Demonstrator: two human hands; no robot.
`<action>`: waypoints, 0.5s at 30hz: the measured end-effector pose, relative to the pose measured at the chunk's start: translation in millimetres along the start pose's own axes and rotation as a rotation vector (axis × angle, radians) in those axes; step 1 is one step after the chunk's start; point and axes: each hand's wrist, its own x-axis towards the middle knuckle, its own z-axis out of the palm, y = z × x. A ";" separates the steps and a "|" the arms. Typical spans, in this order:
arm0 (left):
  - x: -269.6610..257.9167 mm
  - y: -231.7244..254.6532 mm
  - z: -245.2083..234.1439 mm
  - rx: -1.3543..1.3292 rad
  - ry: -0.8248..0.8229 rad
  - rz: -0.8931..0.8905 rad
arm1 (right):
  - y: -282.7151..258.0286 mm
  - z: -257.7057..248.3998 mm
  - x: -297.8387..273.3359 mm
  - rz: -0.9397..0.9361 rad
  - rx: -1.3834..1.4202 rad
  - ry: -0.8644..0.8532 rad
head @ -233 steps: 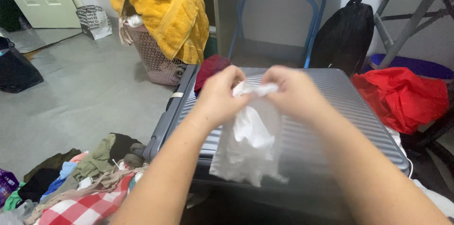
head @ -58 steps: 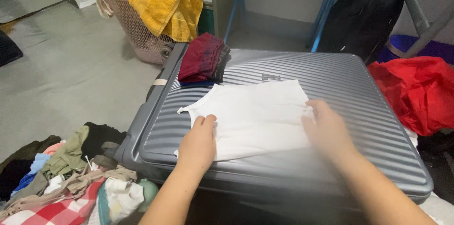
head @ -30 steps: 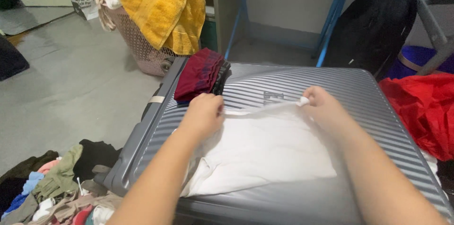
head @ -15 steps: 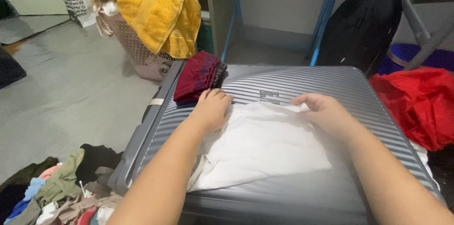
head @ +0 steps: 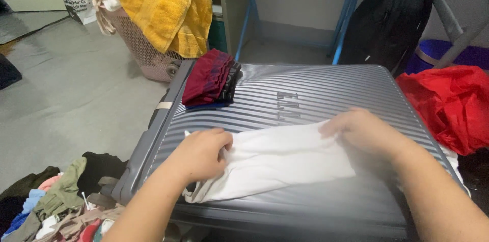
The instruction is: The person folds clothes and personal items by hand, using the lid of a suitcase as a work surface.
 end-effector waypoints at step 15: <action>-1.3 35.0 89.9 0.068 0.082 -0.231 | -20.0 109.8 -13.2 -0.121 -0.482 0.286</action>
